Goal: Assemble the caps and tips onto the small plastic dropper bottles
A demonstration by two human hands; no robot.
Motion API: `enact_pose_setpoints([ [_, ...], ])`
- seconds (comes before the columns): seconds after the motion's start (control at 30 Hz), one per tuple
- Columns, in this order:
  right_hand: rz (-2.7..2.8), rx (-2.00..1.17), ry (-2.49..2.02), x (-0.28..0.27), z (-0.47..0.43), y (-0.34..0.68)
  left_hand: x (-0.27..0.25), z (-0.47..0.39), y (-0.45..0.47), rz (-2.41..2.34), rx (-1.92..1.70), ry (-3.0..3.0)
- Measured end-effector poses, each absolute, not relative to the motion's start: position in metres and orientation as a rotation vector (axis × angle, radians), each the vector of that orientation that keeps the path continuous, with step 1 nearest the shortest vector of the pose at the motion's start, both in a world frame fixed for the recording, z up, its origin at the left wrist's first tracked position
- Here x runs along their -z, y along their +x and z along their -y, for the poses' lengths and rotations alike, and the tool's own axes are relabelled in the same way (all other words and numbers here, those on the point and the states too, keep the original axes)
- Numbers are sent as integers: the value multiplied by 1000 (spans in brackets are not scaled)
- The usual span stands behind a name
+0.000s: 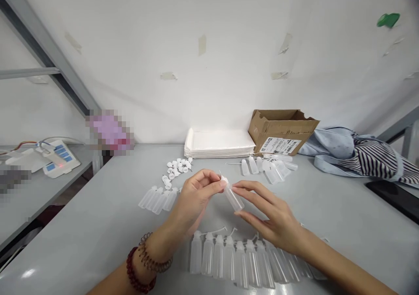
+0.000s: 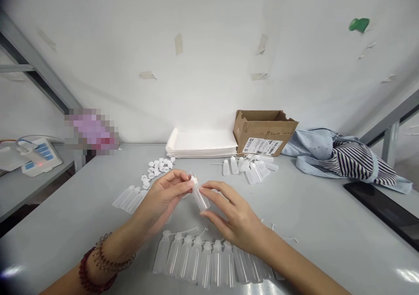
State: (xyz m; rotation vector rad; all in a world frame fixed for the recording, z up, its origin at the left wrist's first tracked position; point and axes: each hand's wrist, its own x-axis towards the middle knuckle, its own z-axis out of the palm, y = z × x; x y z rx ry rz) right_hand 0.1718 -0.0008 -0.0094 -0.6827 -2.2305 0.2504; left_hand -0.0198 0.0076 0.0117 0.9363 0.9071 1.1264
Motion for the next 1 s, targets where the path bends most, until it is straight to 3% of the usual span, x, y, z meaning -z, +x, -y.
enact_pose_setpoints([
  [0.23,2235,161,-721,19,0,172,-10,-4,-18,-861,-1160,881],
  [0.37,2166,166,-753,22,3,172,-8,-1,-14,-901,-1177,938],
  [0.47,2098,-264,-836,14,7,172,-8,-2,-16,-889,-1164,1085],
  [0.67,1568,-1796,-812,-5,10,171,-14,-7,-27,-723,-1068,1316],
  [0.77,1354,-2091,-690,-6,10,170,-20,-8,-32,-674,-1003,1413],
  [0.87,1561,-1894,-831,-9,13,168,-25,-7,-35,-743,-940,1504],
  [1.0,2033,-1067,-1024,-6,17,168,-25,-8,-34,-958,-872,1524],
])
